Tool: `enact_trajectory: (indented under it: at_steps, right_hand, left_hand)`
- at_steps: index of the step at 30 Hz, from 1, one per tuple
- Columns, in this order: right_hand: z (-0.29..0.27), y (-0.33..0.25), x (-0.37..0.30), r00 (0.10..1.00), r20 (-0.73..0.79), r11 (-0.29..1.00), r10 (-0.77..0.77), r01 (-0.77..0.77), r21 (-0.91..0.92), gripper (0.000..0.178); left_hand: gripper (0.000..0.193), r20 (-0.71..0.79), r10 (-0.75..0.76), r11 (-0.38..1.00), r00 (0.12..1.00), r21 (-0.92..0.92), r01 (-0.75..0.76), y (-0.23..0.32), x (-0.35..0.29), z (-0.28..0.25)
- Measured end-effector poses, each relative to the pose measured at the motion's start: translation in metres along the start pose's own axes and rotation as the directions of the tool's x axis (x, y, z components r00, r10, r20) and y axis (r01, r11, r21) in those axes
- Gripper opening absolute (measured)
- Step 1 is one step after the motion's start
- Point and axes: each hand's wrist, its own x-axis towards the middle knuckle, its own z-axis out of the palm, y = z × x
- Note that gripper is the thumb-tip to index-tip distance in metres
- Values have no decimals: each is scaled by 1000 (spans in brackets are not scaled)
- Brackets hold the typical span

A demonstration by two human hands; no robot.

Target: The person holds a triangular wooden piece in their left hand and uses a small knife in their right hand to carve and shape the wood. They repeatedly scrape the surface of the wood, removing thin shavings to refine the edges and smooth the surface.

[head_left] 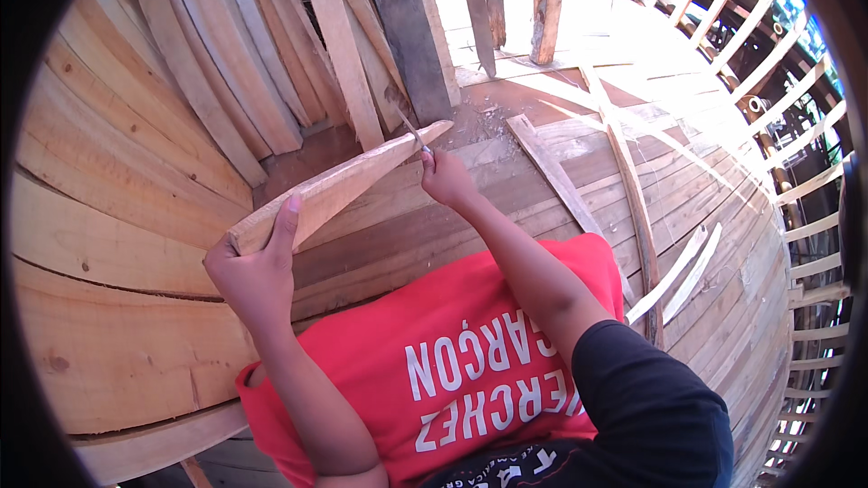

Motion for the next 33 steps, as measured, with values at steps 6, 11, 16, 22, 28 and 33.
enact_trajectory:
  at_steps: [6,11,16,22,28,33]
  right_hand:
    - [-2,10,-5,986,34,986,-164,165,-20,38]
    - [7,-11,-11,981,47,981,-188,186,48,36]
    - [8,-1,-6,999,-16,999,-44,45,10,34]
    - [1,-2,-10,1000,-2,990,22,-22,-138,35]
    - [10,-3,-14,998,-43,995,38,-42,-89,37]
    - [15,-15,-24,992,-32,992,-125,125,-6,37]
  left_hand:
    - [37,8,-8,1000,1000,-17,8,-1,0,1]
    - [37,-1,-3,1000,1000,-26,3,-13,7,-2]
    - [37,6,-3,1000,1000,-30,3,-6,6,-1]
    - [39,-10,-25,999,1000,-30,25,-6,6,-1]
    - [41,-9,-47,999,999,19,47,-8,7,-2]
    - [42,-10,-25,1000,1000,-11,25,-16,10,-3]
